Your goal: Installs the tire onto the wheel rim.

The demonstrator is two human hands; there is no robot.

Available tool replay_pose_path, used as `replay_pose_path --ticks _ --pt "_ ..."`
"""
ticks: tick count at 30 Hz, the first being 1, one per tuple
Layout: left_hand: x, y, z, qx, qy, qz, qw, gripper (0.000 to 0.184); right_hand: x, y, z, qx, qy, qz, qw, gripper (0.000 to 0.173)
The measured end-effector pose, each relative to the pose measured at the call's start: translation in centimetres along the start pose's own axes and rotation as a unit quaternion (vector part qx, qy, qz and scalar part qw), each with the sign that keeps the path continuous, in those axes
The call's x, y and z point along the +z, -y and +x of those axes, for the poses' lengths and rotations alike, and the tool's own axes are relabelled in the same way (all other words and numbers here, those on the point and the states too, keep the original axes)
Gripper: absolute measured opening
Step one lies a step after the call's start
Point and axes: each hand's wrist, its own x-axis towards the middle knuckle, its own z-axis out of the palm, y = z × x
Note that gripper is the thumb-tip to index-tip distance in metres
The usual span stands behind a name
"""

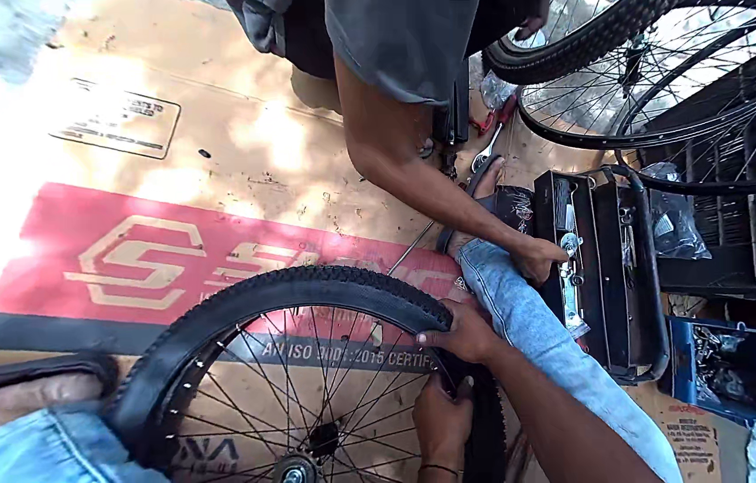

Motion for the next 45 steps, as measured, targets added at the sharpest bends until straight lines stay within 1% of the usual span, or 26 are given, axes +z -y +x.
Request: replay_pose_path --ticks 3,5,8,13,16,19,21,24,27,30,32,34,37,41,45 --pt "0.0 -0.1 0.3 -0.002 -0.009 0.01 1.0 0.039 -0.4 -0.6 0.9 -0.021 0.016 0.058 0.998 0.044" --pt "0.1 -0.4 0.5 -0.005 -0.018 0.008 1.0 0.037 -0.7 -0.4 1.5 0.002 0.039 0.087 0.995 0.041" --pt "0.0 -0.8 0.7 -0.008 -0.024 0.004 1.0 0.036 -0.9 0.3 2.3 0.054 0.046 0.081 0.994 0.041" --pt "0.0 0.3 0.1 0.002 -0.035 -0.048 0.998 0.034 -0.1 1.9 1.4 0.123 0.001 0.029 0.992 0.045" --pt "0.1 0.8 -0.7 0.01 -0.035 -0.058 0.998 0.033 0.1 2.4 0.1 0.109 -0.008 0.008 0.994 0.046" --pt "0.7 1.7 -1.7 0.024 -0.034 -0.06 0.997 0.032 0.4 1.7 -1.4 0.072 -0.02 -0.012 0.997 0.045" --pt "1.0 2.0 -2.4 0.019 -0.022 -0.048 0.998 0.034 0.6 1.5 -2.4 0.069 -0.021 -0.032 0.997 0.045" --pt "0.4 1.6 -2.8 0.012 -0.013 -0.02 1.0 0.036 0.7 1.6 -2.1 0.08 -0.027 -0.067 0.994 0.051" --pt "0.2 1.7 -2.3 -0.002 0.003 -0.003 1.0 0.036 1.6 1.0 -1.6 0.093 -0.065 -0.068 0.991 0.05" --pt "0.0 1.7 -1.8 -0.015 0.018 0.005 1.0 0.036 2.1 1.1 -0.7 0.155 -0.081 -0.071 0.982 0.051" --pt "-0.3 1.6 -1.2 -0.018 0.021 0.004 1.0 0.036 2.1 1.4 0.4 0.197 -0.067 -0.082 0.975 0.057" --pt "-0.6 1.7 -0.5 -0.021 0.031 0.001 0.999 0.036 2.2 1.3 1.4 0.234 -0.054 -0.09 0.967 0.068" --pt "-0.6 2.0 -0.1 -0.04 0.064 0.007 0.997 0.035 2.3 1.0 1.9 0.292 -0.031 -0.087 0.952 0.08" --pt "-0.9 1.9 0.2 -0.056 0.074 0.018 0.996 0.034 2.5 1.3 2.1 0.304 -0.024 -0.085 0.949 0.081" --pt "-1.1 2.6 -0.1 -0.049 0.083 -0.013 0.995 0.034 2.6 2.4 1.1 0.305 -0.027 -0.095 0.947 0.081"
